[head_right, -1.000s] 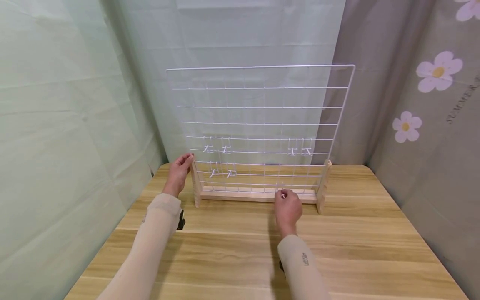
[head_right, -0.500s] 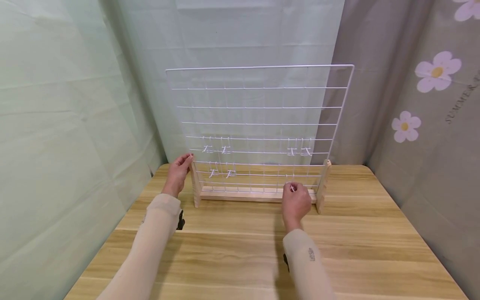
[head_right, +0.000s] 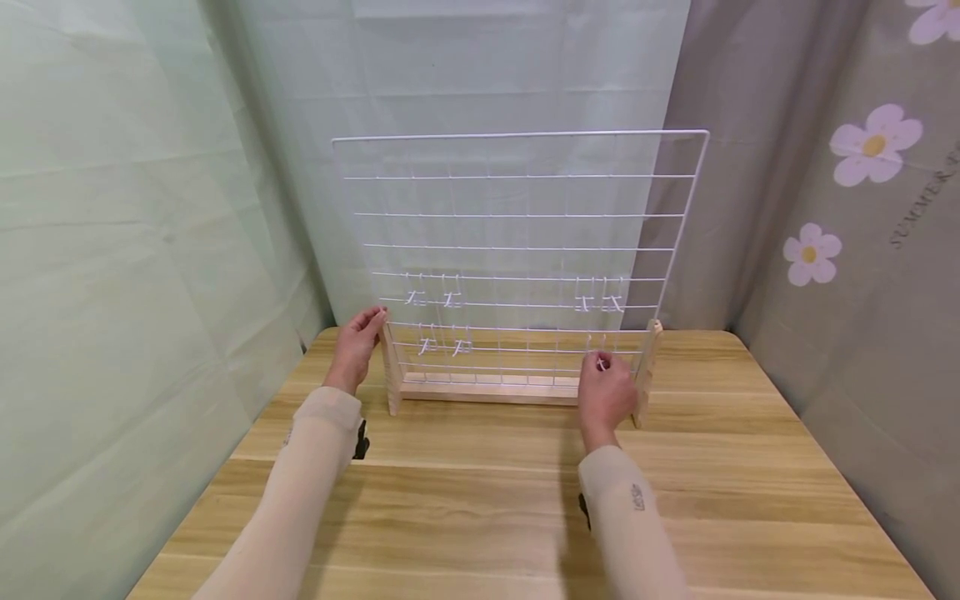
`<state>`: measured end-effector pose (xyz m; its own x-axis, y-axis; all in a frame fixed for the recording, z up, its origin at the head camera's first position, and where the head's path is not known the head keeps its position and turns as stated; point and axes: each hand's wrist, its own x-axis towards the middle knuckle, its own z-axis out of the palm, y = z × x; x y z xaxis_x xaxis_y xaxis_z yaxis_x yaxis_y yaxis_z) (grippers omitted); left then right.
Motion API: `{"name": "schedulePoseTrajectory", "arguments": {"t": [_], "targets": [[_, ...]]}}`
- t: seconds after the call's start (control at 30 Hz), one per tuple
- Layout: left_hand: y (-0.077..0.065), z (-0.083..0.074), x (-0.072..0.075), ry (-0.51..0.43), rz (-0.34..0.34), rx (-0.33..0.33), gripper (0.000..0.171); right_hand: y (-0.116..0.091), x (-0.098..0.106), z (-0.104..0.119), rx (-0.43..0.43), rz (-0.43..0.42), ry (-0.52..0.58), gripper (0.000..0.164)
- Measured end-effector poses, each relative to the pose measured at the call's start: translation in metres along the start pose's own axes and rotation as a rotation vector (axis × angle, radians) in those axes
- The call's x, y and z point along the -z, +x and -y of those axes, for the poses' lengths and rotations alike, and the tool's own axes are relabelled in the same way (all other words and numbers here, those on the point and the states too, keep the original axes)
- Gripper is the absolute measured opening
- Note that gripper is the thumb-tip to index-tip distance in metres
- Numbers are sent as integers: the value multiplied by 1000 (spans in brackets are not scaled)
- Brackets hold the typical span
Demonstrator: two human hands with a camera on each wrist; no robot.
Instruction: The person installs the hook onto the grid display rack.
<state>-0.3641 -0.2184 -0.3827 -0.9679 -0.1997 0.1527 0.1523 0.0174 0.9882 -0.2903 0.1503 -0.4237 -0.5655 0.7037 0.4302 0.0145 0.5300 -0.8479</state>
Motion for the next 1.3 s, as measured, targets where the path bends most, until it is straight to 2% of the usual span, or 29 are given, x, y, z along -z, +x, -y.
{"name": "schedulePoseTrajectory", "arguments": {"t": [0.23, 0.67, 1.3], "targets": [[1, 1, 1, -16, 10, -1, 42, 11, 3, 2, 1, -22, -25, 23], [-1, 0, 1, 7, 16, -1, 44, 23, 9, 2, -16, 31, -40, 24], [2, 2, 1, -18, 7, 16, 42, 24, 10, 2, -56, 120, -93, 27]]}}
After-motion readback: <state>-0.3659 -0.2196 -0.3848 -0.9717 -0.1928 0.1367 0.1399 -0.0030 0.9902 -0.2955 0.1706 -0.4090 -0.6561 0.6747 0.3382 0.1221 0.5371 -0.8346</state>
